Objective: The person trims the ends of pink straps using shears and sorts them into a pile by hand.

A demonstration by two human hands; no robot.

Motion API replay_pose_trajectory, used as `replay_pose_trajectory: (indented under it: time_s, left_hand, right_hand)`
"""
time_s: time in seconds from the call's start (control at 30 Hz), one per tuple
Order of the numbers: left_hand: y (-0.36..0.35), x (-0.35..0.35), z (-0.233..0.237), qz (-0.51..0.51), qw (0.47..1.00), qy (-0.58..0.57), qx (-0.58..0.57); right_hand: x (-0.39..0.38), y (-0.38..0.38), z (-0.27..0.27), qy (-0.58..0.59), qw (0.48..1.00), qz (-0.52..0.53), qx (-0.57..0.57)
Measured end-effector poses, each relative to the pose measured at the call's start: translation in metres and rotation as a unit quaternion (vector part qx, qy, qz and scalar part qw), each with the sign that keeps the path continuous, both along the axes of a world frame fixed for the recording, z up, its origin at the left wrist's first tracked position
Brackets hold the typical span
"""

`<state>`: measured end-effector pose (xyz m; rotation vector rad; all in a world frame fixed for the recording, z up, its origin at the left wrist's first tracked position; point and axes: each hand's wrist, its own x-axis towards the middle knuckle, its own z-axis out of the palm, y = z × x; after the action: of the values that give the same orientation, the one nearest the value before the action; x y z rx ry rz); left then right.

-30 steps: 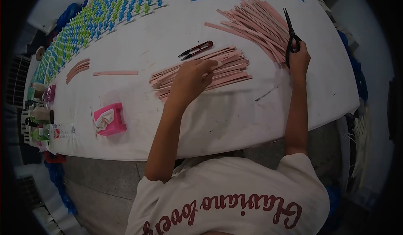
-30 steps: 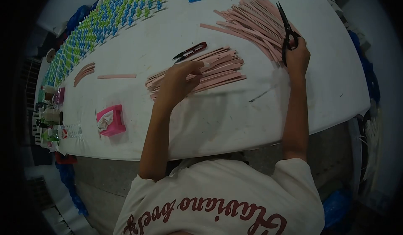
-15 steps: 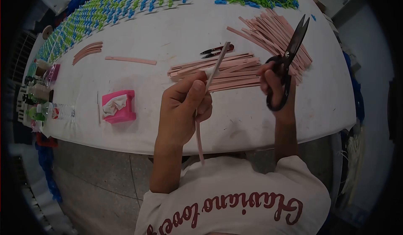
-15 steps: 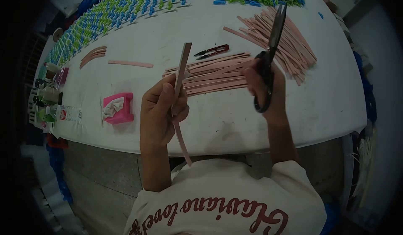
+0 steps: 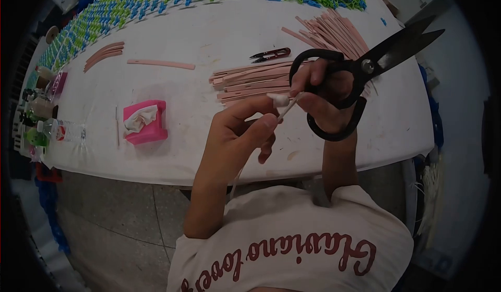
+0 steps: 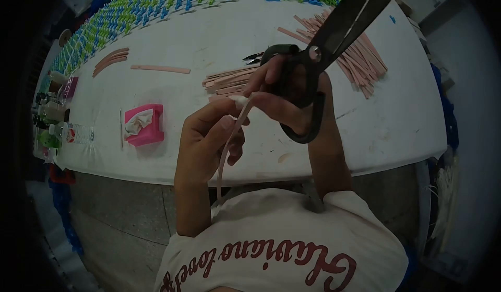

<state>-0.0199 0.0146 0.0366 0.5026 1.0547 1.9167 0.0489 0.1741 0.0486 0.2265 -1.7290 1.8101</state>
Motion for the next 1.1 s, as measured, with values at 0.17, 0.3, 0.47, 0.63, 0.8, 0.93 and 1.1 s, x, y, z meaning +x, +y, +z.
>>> replay_pose_trajectory:
  time_s: [0.17,0.3,0.47,0.63,0.8,0.93,1.1]
  left_hand:
    - [0.003,0.001,0.005,0.058,0.998,-0.012,0.031]
    - [-0.001,-0.001,0.002,0.051,0.998,-0.024,0.04]
    - [-0.003,-0.005,0.001,0.031,0.998,-0.009,0.046]
    - [0.0,-0.003,0.007,0.05,0.996,-0.049,0.062]
    - [-0.001,-0.006,0.004,0.038,0.998,-0.016,0.053]
    - [0.003,-0.007,0.0,0.036,0.997,-0.025,0.058]
    - [0.008,-0.01,-0.007,0.017,0.998,-0.021,0.05]
  right_hand:
    - [-0.002,-0.017,0.001,-0.045,0.998,0.026,-0.02]
    - [-0.002,-0.014,0.001,-0.031,0.999,0.02,-0.039]
    - [-0.002,-0.016,0.001,-0.036,0.999,0.026,0.008]
    - [-0.002,-0.018,-0.001,-0.052,0.996,0.029,0.058]
    - [0.001,-0.023,0.002,-0.085,0.995,0.001,0.048]
    - [0.0,-0.019,0.004,-0.09,0.988,0.0,0.126]
    - [-0.004,-0.017,0.0,-0.077,0.991,0.014,0.111]
